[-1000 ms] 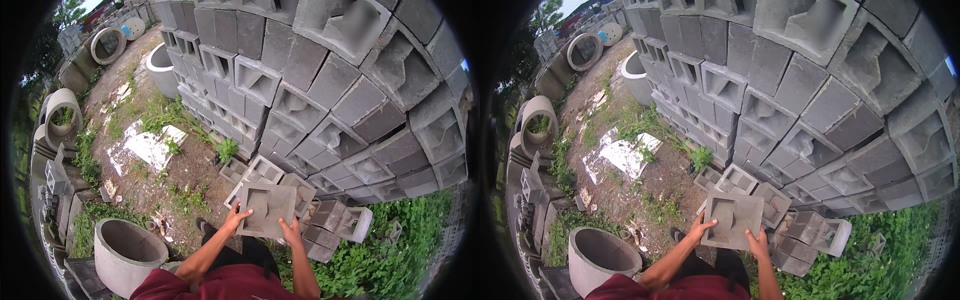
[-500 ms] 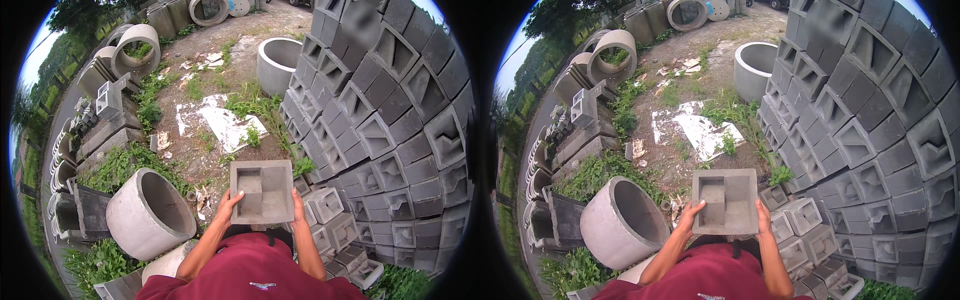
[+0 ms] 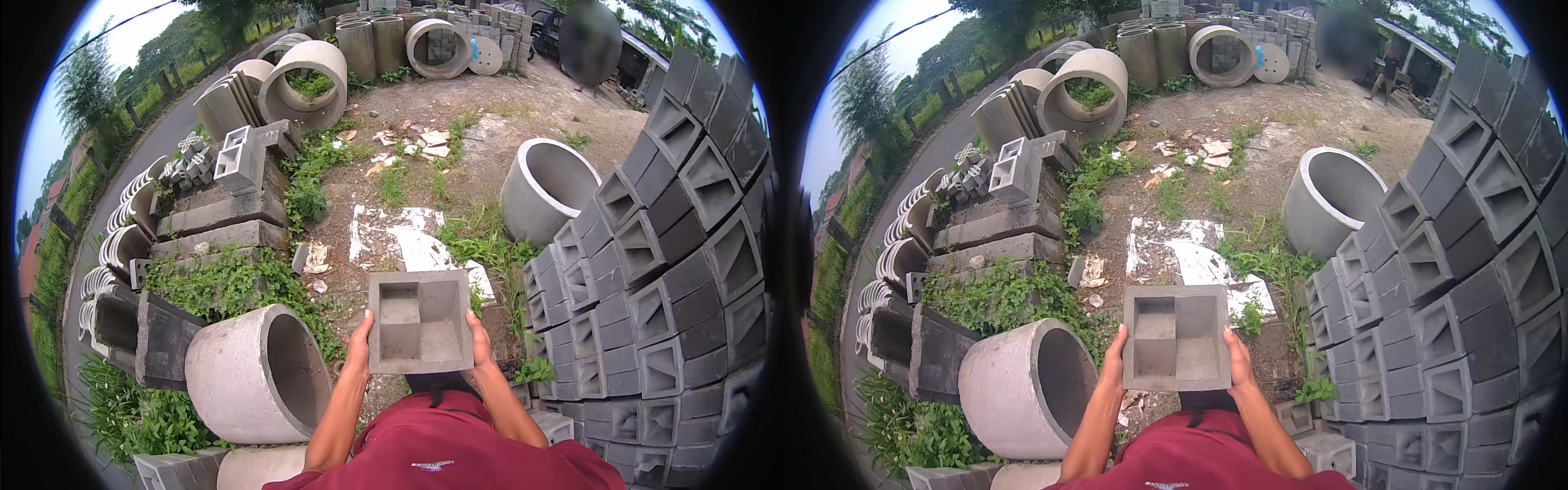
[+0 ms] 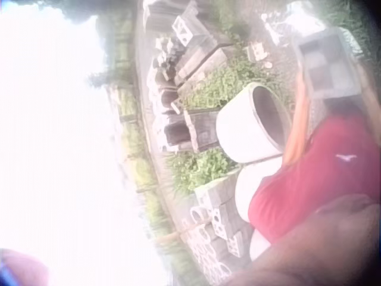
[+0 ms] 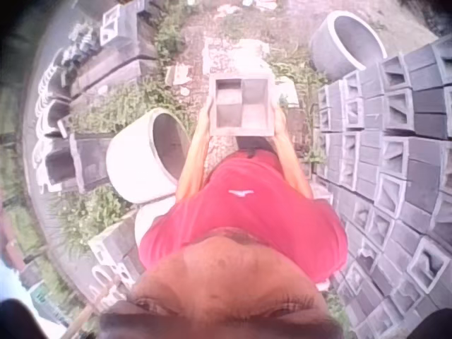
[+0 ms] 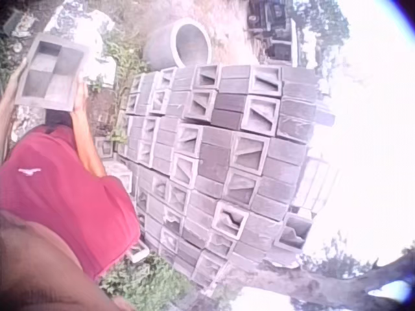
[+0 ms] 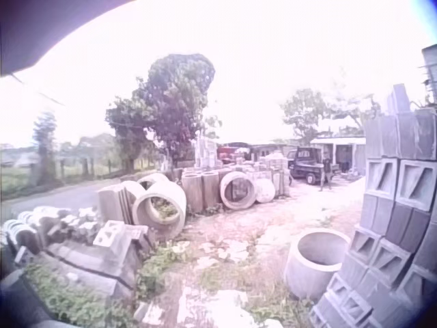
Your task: The person picks up concrete ventilation blocks from a stack and carries them to a truck, placing them into a structured arrangement on the truck bed.
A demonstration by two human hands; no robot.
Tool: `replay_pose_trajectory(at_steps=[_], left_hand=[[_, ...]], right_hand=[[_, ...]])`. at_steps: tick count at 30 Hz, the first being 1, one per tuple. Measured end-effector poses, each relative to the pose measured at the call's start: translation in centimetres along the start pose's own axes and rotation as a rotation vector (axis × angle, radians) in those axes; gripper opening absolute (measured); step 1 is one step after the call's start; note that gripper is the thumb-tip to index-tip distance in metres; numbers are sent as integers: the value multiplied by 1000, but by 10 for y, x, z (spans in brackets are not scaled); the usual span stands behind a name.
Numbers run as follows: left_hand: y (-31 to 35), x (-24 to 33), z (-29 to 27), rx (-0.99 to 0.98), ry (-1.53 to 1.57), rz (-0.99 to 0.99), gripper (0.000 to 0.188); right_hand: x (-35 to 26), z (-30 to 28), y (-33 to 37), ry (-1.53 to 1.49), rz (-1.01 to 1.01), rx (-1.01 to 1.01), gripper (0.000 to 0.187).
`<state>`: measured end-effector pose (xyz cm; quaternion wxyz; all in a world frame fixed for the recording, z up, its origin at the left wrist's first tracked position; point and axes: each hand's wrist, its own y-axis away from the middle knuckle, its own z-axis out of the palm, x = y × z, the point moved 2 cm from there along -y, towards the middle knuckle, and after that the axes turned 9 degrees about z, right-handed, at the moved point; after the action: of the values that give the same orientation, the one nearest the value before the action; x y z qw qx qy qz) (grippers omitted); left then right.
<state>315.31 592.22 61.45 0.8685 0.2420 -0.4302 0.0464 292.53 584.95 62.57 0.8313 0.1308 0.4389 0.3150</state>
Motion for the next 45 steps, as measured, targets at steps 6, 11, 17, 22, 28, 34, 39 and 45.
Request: replay_pose_trajectory(at_steps=[6,11,17,22,28,34,39,45], left_hand=[[-161,54,44,-21,35,87,61],[-281,106,111,-42,111,37,53],[-449,140,175,-134,33,5,55],[-604,176,244,-177,-42,-28,54],[-777,215,351,-284,-104,-125,56],[-916,227,452,-319,-207,-218,55],[-1038,206,555,-413,-254,-241,55],[-1192,161,705,-489,-245,-299,58]], right_hand=[[-82,29,-156,35,-20,-14,51],[-170,41,-258,59,-68,8,52],[-260,45,-378,-41,-153,78,50],[-340,35,-512,-40,-244,121,49],[-464,36,-635,-41,-329,261,49],[-589,39,-714,-95,-293,408,57],[-674,-30,-811,-135,-342,445,61],[-823,-114,-914,-191,-431,450,56]])
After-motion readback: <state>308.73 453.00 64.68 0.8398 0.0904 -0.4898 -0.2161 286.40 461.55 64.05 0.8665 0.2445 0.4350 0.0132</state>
